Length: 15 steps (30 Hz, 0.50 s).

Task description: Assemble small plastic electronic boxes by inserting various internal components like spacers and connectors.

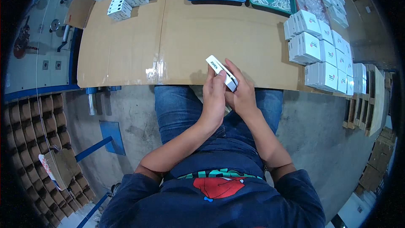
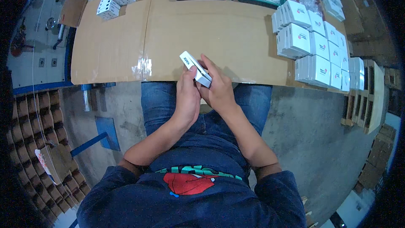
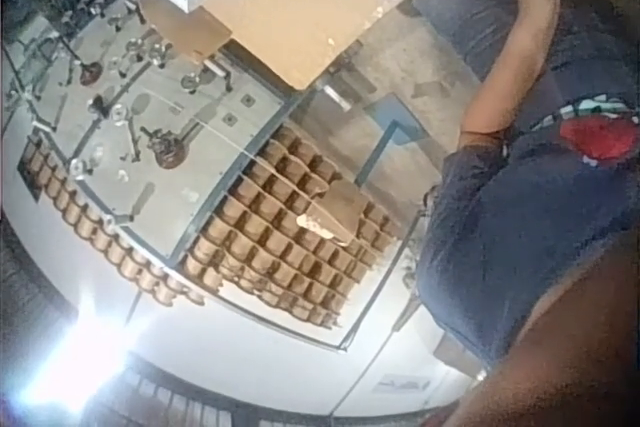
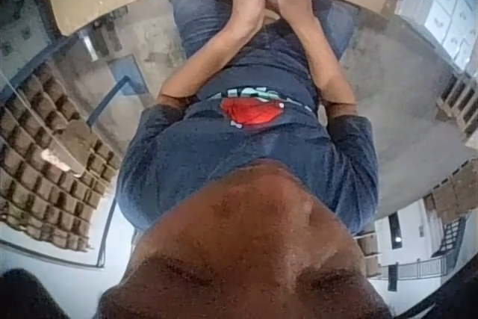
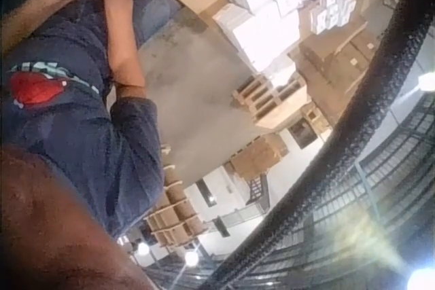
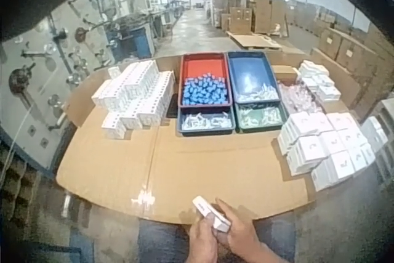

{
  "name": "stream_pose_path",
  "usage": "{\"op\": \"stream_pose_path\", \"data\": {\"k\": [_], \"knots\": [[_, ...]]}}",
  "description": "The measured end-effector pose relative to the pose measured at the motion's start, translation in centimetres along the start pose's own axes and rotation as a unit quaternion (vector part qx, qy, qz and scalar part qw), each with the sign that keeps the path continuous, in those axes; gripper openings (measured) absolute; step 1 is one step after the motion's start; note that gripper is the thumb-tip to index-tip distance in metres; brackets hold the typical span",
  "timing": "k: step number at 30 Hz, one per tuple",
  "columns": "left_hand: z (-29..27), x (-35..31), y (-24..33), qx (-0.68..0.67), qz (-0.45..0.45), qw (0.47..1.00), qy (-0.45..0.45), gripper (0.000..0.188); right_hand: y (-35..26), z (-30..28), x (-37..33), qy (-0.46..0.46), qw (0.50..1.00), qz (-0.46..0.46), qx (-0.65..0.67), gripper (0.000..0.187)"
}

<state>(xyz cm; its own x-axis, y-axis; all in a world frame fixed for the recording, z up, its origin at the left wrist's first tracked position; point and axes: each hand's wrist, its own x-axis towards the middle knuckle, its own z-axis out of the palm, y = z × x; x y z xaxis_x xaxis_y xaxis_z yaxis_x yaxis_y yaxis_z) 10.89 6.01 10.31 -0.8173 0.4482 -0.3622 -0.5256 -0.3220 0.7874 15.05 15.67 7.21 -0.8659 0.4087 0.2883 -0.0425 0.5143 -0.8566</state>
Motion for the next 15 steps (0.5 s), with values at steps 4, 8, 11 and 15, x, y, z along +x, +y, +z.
{"op": "stream_pose_path", "data": {"k": [4,8,11,15], "knots": [[-0.1,0.0,-0.5,-0.008,-0.004,1.0,0.0,0.04,0.3,-0.5,0.0,-0.047,0.998,0.035,0.003,0.068],[0.2,0.2,-0.7,-0.004,0.003,1.0,-0.025,0.051,0.3,-1.2,0.1,-0.062,0.995,0.062,0.037,0.066],[0.6,-0.1,-0.3,0.03,0.014,0.999,-0.021,0.065,0.0,-1.5,0.3,-0.069,0.988,0.118,0.072,0.068],[0.7,-0.3,-0.3,0.071,0.039,0.996,-0.021,0.077,0.3,-1.2,0.2,-0.058,0.988,0.105,0.096,0.068]]}}
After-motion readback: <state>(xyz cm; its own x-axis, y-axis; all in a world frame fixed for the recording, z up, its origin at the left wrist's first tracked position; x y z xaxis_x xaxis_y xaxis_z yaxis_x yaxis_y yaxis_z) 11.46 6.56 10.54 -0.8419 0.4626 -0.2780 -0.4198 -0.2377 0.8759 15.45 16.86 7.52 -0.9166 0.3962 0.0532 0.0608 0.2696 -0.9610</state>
